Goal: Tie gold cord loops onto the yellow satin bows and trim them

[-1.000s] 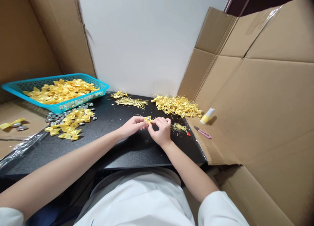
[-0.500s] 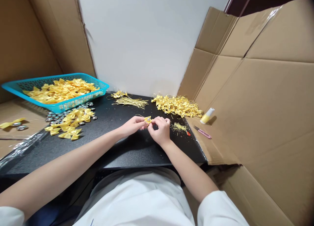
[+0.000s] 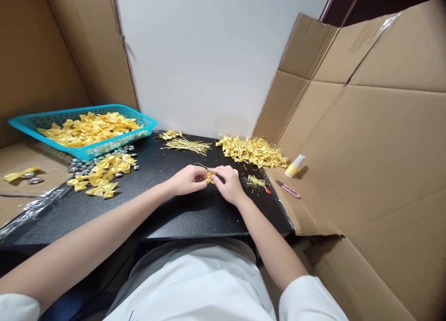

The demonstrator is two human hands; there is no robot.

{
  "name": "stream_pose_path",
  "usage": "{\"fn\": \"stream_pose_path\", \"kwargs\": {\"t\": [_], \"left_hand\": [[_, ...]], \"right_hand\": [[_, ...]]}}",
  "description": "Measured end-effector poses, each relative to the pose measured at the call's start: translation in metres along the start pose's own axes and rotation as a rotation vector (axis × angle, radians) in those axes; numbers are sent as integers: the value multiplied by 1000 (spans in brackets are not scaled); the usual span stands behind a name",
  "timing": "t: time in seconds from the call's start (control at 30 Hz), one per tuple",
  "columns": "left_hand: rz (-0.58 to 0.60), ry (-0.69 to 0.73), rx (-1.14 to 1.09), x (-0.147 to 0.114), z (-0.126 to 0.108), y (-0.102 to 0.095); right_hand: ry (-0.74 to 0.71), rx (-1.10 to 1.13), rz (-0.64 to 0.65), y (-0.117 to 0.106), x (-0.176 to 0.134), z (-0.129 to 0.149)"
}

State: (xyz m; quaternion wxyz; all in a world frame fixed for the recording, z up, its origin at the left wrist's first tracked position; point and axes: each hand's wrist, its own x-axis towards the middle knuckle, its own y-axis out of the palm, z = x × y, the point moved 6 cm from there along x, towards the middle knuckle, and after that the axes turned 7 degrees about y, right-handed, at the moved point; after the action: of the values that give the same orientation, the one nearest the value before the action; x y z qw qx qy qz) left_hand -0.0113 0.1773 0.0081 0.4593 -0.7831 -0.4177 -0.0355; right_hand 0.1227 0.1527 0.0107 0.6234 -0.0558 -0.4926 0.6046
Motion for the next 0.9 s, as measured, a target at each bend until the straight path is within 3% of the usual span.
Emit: {"fn": "stream_pose_path", "kwargs": {"t": [0.1, 0.3, 0.43, 0.53, 0.67, 0.9], "left_hand": [[-47, 10, 64, 0, 0, -7], [-252, 69, 72, 0, -9, -18], [-344, 92, 48, -1, -15, -15], [-380, 27, 4, -4, -13, -13], [-335, -53, -45, -6, -8, -8], [-249, 9, 44, -3, -7, -4]], "right_hand": [[75, 118, 25, 6, 2, -7], [355, 627, -79, 14, 6, -34], [398, 769, -183, 17, 5, -37], [387, 761, -231, 17, 3, -36], [361, 681, -249, 15, 0, -34], [198, 323, -181, 1, -2, -12]]}}
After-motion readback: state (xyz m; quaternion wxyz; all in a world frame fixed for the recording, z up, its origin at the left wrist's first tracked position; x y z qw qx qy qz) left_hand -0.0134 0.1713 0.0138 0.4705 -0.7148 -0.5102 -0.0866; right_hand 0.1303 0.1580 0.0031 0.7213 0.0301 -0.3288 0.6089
